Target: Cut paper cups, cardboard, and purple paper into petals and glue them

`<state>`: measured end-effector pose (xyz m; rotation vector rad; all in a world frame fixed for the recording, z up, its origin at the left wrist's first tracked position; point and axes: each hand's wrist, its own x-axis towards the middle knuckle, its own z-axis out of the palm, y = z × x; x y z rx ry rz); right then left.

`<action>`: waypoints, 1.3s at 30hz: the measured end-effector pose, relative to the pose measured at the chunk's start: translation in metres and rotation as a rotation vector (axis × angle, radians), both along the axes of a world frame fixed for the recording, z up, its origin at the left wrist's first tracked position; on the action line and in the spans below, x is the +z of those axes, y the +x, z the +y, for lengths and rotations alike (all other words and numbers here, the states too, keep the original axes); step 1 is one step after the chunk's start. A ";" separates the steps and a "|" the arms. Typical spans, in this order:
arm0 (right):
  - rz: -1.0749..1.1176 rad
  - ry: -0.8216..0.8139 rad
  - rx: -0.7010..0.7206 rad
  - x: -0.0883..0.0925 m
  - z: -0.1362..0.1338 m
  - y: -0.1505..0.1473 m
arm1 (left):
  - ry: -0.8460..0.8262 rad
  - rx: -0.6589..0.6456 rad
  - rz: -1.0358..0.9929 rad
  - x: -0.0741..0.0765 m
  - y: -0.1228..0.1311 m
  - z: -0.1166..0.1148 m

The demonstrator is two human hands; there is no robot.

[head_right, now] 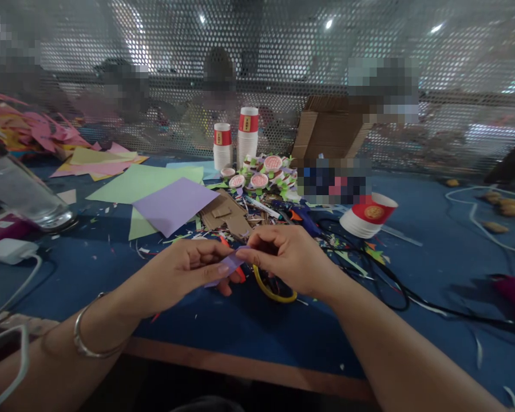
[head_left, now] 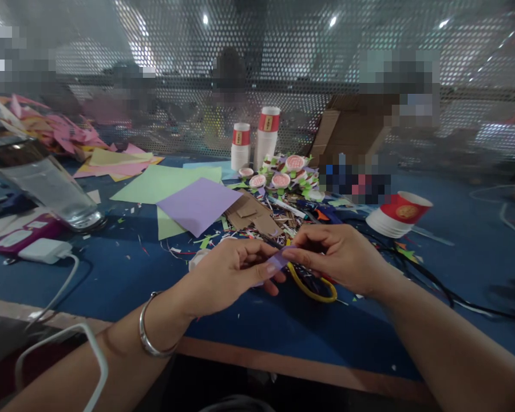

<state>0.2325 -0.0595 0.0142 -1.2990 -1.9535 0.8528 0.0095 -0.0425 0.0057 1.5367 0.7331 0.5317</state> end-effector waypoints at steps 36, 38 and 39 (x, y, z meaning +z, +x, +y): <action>0.018 0.030 0.059 -0.004 0.000 0.001 | 0.243 0.090 0.169 -0.007 -0.004 0.003; 0.032 0.002 0.062 -0.005 0.000 0.001 | 0.221 0.117 0.133 -0.009 -0.002 0.002; 0.038 -0.014 0.068 -0.005 0.000 0.000 | 0.198 0.123 0.104 -0.009 -0.002 0.002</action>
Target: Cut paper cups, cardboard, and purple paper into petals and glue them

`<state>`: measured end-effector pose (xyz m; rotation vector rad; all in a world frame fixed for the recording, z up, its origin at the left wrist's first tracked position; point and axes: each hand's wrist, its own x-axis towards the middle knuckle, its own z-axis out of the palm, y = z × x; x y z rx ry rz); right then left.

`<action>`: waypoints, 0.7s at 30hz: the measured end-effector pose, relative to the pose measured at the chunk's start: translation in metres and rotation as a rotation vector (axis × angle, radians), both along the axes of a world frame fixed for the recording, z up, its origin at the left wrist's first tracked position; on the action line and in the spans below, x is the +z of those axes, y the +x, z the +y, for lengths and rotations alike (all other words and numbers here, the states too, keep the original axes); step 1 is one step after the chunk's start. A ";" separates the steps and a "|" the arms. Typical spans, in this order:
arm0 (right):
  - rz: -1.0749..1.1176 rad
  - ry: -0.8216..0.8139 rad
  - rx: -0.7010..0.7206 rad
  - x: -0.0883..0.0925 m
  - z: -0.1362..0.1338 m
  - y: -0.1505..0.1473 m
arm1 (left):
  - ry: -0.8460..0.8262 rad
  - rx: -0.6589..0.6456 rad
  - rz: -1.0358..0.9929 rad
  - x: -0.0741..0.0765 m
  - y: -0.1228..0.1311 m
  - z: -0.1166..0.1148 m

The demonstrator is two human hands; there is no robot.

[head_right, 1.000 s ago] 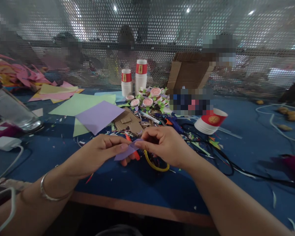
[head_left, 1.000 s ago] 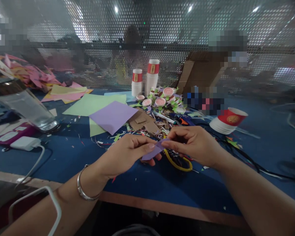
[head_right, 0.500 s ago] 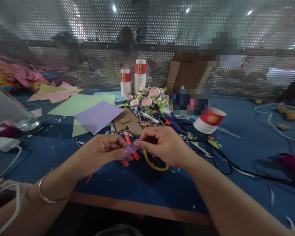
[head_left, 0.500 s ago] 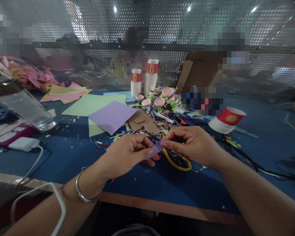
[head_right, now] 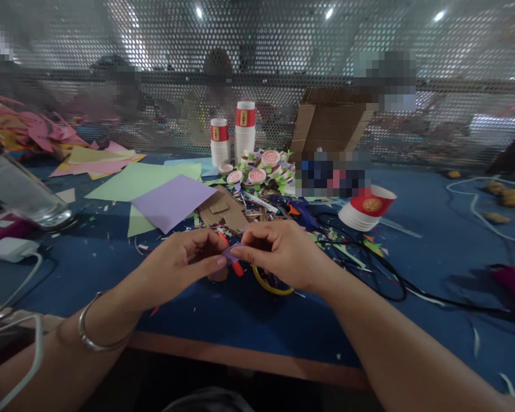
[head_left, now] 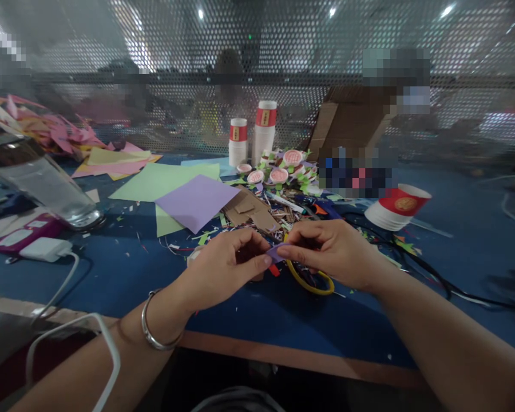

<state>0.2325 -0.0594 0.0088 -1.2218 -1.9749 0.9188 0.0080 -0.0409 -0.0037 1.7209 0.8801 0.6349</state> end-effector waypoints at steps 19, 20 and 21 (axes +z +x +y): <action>0.012 -0.007 -0.038 -0.001 -0.002 -0.003 | -0.135 -0.049 -0.198 -0.004 0.001 0.001; 0.015 -0.009 -0.037 0.000 -0.002 -0.003 | -0.133 -0.046 -0.201 -0.004 0.001 0.001; 0.018 -0.009 -0.036 0.000 -0.002 -0.004 | -0.129 -0.040 -0.199 -0.004 0.001 0.001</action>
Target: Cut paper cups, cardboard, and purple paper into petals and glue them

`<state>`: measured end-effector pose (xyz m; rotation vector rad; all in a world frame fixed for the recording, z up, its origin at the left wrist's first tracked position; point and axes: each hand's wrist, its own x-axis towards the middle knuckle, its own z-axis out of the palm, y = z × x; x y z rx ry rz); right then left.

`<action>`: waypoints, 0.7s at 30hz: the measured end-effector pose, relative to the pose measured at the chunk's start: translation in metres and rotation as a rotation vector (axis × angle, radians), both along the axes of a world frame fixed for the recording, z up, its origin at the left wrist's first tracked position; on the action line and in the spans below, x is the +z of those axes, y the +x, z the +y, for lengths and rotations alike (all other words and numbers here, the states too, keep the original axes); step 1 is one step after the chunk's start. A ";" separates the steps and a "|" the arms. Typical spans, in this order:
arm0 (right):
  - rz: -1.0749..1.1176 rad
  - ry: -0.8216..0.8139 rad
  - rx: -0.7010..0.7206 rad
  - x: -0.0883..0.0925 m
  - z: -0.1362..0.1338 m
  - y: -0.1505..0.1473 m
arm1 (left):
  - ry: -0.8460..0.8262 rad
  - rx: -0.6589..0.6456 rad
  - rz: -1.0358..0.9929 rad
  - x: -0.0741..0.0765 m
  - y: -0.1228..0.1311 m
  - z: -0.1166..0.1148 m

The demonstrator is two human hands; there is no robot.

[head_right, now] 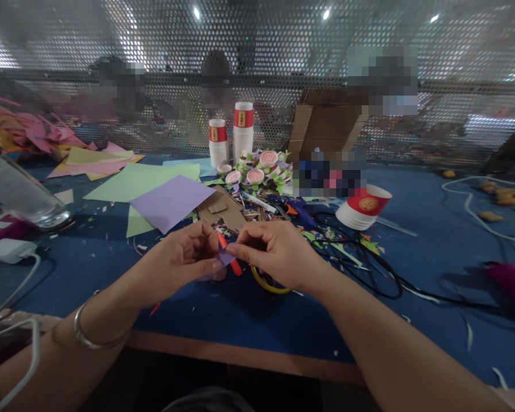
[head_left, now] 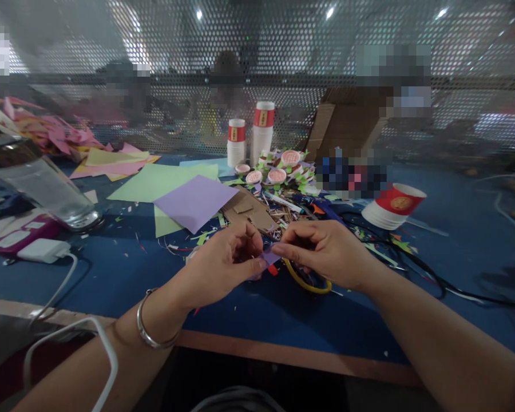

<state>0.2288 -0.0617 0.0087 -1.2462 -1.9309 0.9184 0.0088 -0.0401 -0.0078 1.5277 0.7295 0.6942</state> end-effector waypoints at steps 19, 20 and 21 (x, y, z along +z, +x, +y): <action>-0.289 0.295 -0.120 -0.003 0.004 0.000 | 0.216 0.259 -0.025 0.012 -0.005 0.003; -0.323 0.309 -0.103 -0.004 0.004 -0.001 | 0.217 0.278 -0.023 0.013 -0.005 0.002; -0.354 0.310 -0.088 -0.006 0.004 -0.002 | 0.217 0.297 -0.020 0.013 -0.005 0.002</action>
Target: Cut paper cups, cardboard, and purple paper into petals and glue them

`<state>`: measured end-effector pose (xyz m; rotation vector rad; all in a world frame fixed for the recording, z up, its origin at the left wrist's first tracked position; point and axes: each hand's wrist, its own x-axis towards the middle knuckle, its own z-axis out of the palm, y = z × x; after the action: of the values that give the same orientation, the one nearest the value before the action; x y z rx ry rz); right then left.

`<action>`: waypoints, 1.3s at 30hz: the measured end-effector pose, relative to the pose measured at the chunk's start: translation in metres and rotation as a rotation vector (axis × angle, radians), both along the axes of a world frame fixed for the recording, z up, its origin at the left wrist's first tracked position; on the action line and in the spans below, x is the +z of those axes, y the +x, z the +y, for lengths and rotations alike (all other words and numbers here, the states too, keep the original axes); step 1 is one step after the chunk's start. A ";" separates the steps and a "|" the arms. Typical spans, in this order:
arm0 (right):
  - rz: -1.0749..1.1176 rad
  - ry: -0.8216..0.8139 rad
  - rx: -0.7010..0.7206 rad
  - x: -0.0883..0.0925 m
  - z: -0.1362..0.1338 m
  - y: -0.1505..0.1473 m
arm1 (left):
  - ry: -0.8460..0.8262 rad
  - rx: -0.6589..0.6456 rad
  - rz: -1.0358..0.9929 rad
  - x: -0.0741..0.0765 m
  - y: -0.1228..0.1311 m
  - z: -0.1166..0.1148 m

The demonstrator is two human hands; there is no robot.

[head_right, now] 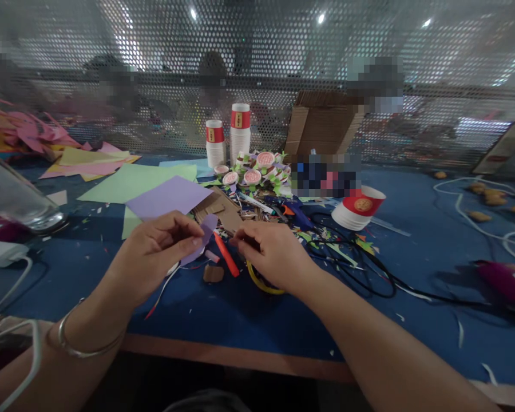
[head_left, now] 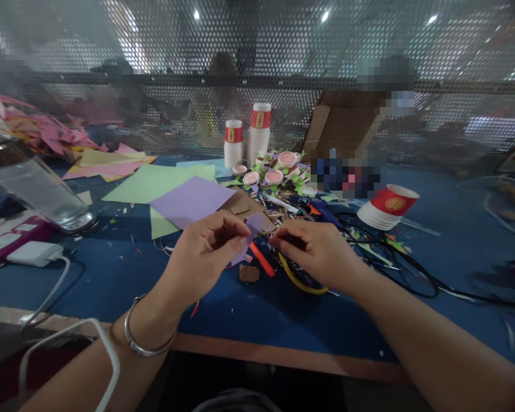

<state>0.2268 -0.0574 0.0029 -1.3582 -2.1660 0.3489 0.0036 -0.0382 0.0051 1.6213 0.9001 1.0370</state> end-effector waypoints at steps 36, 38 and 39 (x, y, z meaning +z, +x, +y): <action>-0.574 -0.044 0.214 -0.008 -0.008 -0.018 | -0.025 -0.036 0.281 -0.013 -0.020 -0.050; -0.594 0.065 0.276 -0.011 -0.009 -0.015 | 0.003 -0.036 0.297 -0.014 -0.021 -0.054; -0.599 0.125 0.299 -0.013 -0.010 -0.014 | 0.022 -0.035 0.301 -0.013 -0.021 -0.055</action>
<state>0.2131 -0.0673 -0.0097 -1.1653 -2.8372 -0.1076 -0.0178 -0.0936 -0.0076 1.8367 1.0559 0.7923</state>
